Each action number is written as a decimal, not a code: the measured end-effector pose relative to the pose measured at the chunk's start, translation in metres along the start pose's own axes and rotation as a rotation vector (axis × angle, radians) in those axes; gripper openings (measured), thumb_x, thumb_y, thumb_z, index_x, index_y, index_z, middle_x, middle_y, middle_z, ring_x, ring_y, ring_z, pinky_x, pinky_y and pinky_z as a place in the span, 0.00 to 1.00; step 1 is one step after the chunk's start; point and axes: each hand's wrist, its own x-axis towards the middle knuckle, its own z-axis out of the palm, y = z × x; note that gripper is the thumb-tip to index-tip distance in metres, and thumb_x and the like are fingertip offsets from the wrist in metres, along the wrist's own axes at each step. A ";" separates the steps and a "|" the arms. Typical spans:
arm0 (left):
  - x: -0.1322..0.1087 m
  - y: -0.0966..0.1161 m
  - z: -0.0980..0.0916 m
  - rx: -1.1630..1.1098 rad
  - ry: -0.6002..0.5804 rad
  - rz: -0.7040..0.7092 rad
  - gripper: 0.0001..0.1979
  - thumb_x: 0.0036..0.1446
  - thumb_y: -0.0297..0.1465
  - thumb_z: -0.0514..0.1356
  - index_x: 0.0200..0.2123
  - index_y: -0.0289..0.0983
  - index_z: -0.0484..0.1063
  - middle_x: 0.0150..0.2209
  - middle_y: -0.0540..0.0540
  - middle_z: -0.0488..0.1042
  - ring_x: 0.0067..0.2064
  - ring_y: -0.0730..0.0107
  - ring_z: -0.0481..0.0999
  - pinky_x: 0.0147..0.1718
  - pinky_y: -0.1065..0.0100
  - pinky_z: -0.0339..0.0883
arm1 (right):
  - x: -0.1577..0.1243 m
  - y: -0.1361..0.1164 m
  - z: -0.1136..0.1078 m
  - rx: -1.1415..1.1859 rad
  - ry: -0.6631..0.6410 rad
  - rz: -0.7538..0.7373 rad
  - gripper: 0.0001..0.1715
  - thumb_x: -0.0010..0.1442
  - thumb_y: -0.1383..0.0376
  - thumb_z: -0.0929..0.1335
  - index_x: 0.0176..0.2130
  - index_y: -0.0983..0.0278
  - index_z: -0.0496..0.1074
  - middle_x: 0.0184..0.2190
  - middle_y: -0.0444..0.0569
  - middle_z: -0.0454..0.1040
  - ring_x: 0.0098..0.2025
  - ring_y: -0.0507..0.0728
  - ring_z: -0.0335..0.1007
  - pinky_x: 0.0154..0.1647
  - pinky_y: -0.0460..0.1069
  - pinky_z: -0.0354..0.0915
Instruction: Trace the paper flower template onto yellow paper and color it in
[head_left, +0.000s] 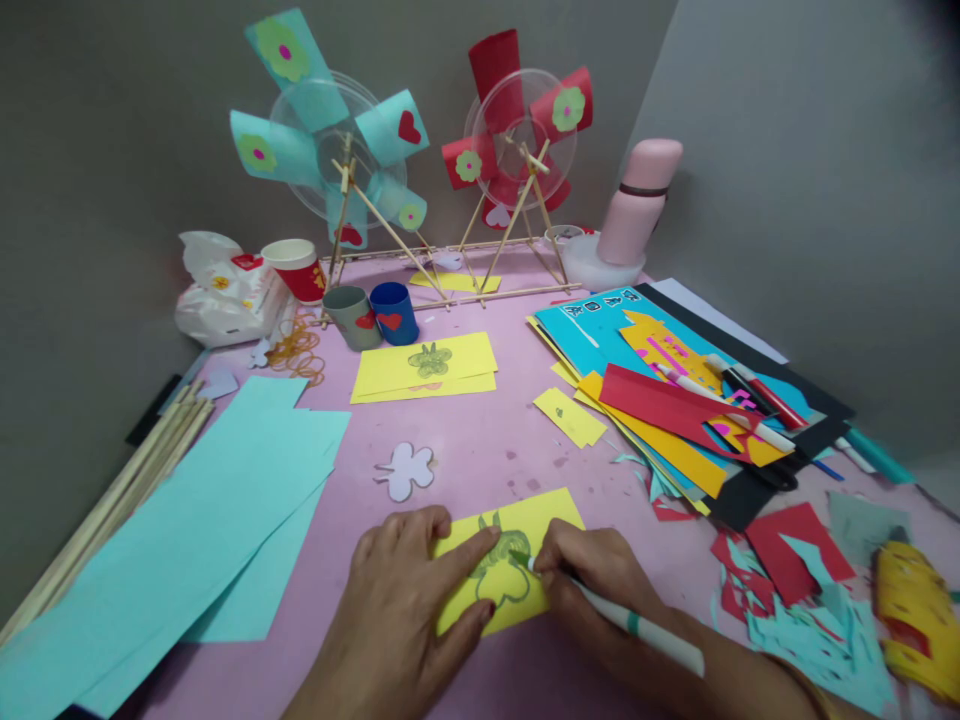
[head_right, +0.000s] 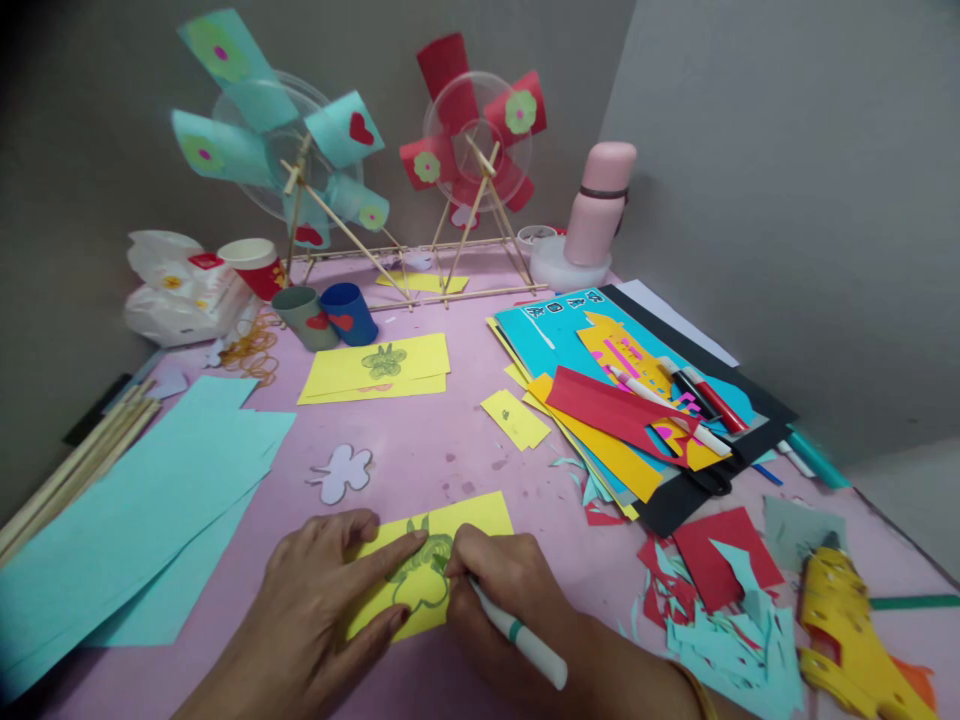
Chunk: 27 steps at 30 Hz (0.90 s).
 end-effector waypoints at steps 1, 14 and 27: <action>0.000 0.000 0.000 0.001 0.000 -0.005 0.21 0.58 0.41 0.56 0.56 0.54 0.64 0.43 0.44 0.65 0.42 0.57 0.65 0.38 0.57 0.60 | 0.001 -0.001 0.000 0.004 0.017 -0.020 0.08 0.57 0.71 0.58 0.29 0.59 0.58 0.20 0.38 0.63 0.21 0.50 0.62 0.25 0.44 0.56; -0.001 0.000 0.000 -0.004 0.003 -0.002 0.21 0.58 0.41 0.57 0.56 0.54 0.64 0.43 0.44 0.65 0.42 0.56 0.64 0.38 0.56 0.60 | 0.007 0.000 0.002 0.072 0.075 -0.065 0.07 0.53 0.73 0.58 0.28 0.60 0.57 0.17 0.35 0.54 0.16 0.47 0.50 0.18 0.43 0.48; 0.000 0.000 0.000 -0.012 0.007 -0.013 0.21 0.57 0.40 0.58 0.55 0.55 0.65 0.43 0.45 0.66 0.42 0.57 0.65 0.38 0.58 0.59 | 0.007 -0.005 -0.004 0.062 0.170 -0.039 0.07 0.49 0.72 0.57 0.24 0.60 0.57 0.14 0.35 0.53 0.14 0.47 0.50 0.15 0.43 0.48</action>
